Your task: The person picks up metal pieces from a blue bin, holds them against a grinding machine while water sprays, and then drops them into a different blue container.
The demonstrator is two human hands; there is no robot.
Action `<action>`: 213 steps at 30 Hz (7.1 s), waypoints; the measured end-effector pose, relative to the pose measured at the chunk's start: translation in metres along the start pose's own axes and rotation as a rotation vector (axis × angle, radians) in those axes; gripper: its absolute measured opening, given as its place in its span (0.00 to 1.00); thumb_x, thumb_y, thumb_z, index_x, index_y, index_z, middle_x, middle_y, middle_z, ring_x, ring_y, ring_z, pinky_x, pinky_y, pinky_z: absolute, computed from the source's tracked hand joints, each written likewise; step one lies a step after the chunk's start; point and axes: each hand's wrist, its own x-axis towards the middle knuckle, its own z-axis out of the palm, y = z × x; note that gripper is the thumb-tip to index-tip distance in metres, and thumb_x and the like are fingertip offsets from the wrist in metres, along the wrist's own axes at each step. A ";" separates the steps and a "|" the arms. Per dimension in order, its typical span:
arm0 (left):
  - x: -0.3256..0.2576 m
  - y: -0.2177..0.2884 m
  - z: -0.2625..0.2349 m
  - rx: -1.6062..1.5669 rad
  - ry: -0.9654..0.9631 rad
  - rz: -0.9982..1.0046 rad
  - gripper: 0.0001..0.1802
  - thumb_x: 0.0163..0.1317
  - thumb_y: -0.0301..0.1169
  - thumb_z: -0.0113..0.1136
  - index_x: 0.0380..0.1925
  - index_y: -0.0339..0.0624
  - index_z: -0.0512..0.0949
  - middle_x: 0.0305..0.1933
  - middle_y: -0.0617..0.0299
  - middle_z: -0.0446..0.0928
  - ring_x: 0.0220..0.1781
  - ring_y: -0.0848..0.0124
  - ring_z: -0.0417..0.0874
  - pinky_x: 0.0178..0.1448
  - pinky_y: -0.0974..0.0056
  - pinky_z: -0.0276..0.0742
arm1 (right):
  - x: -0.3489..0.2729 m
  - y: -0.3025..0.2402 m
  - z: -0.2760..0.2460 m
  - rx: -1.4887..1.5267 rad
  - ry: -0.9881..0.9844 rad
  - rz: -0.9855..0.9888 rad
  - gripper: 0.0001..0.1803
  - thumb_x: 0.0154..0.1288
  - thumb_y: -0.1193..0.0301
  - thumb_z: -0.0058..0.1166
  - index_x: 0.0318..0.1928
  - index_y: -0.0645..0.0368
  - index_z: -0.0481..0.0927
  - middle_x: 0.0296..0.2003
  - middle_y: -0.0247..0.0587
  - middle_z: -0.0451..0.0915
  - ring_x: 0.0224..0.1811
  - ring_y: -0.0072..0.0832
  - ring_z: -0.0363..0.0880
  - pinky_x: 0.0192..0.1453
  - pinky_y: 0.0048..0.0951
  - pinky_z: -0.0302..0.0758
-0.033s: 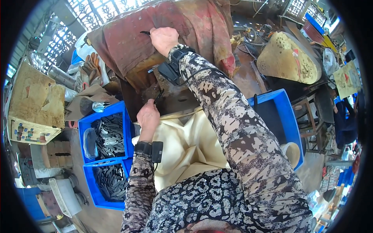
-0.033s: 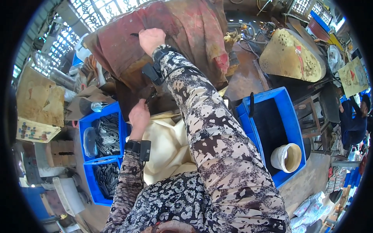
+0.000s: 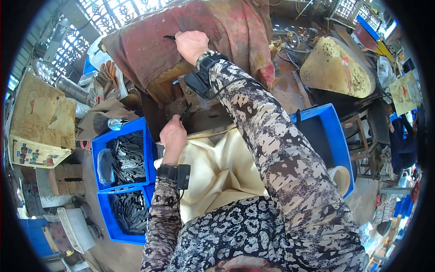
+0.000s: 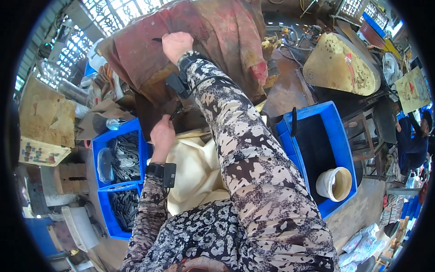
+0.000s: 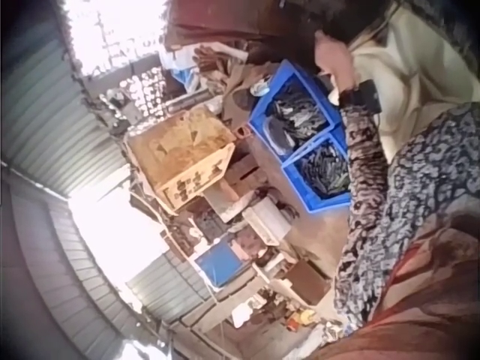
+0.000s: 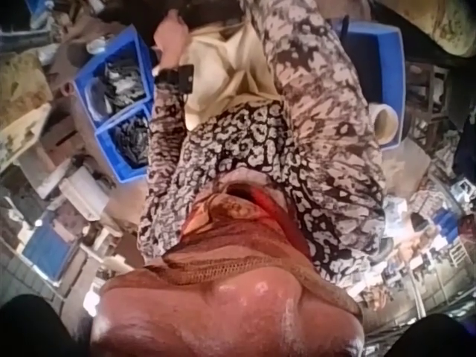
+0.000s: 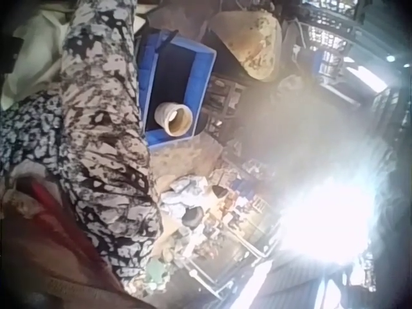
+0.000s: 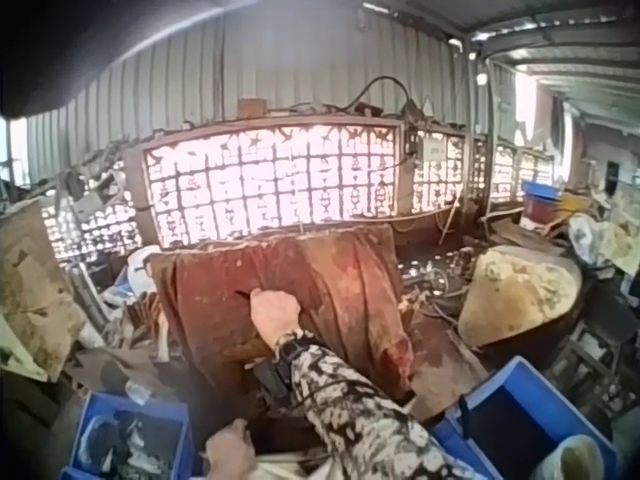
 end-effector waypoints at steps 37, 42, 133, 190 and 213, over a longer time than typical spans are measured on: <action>0.053 -0.022 0.029 0.091 -0.093 0.407 0.06 0.57 0.28 0.54 0.31 0.45 0.81 0.33 0.51 0.79 0.41 0.51 0.81 0.44 0.50 0.78 | -0.329 -0.006 -0.063 0.489 -0.222 -0.156 0.11 0.56 0.60 0.62 0.34 0.51 0.77 0.21 0.37 0.76 0.22 0.37 0.78 0.25 0.36 0.73; 0.069 -0.027 0.053 0.150 -0.254 0.374 0.08 0.56 0.27 0.53 0.27 0.41 0.82 0.34 0.46 0.81 0.41 0.47 0.82 0.48 0.47 0.77 | -0.313 -0.002 -0.087 0.902 -0.364 0.177 0.13 0.60 0.62 0.62 0.37 0.59 0.81 0.26 0.45 0.81 0.23 0.37 0.79 0.27 0.33 0.73; 0.082 -0.030 0.060 -0.406 -0.235 0.601 0.24 0.50 0.12 0.51 0.46 0.41 0.82 0.43 0.43 0.81 0.50 0.52 0.83 0.54 0.60 0.77 | -0.360 0.053 0.000 0.662 -0.054 0.484 0.09 0.65 0.67 0.52 0.39 0.59 0.75 0.31 0.56 0.78 0.35 0.54 0.77 0.37 0.46 0.73; 0.108 0.109 -0.055 -0.561 0.305 0.322 0.19 0.59 0.23 0.60 0.51 0.47 0.73 0.36 0.54 0.79 0.37 0.59 0.80 0.45 0.60 0.75 | -0.357 0.052 0.002 0.513 0.006 0.367 0.10 0.66 0.66 0.48 0.38 0.60 0.72 0.30 0.52 0.78 0.33 0.51 0.78 0.37 0.49 0.74; 0.218 0.077 -0.043 -0.242 0.142 0.271 0.23 0.55 0.25 0.61 0.50 0.51 0.65 0.38 0.44 0.77 0.45 0.44 0.80 0.47 0.49 0.74 | -0.354 0.054 0.002 0.547 -0.051 0.387 0.09 0.67 0.65 0.49 0.38 0.59 0.72 0.28 0.51 0.78 0.32 0.51 0.78 0.36 0.49 0.74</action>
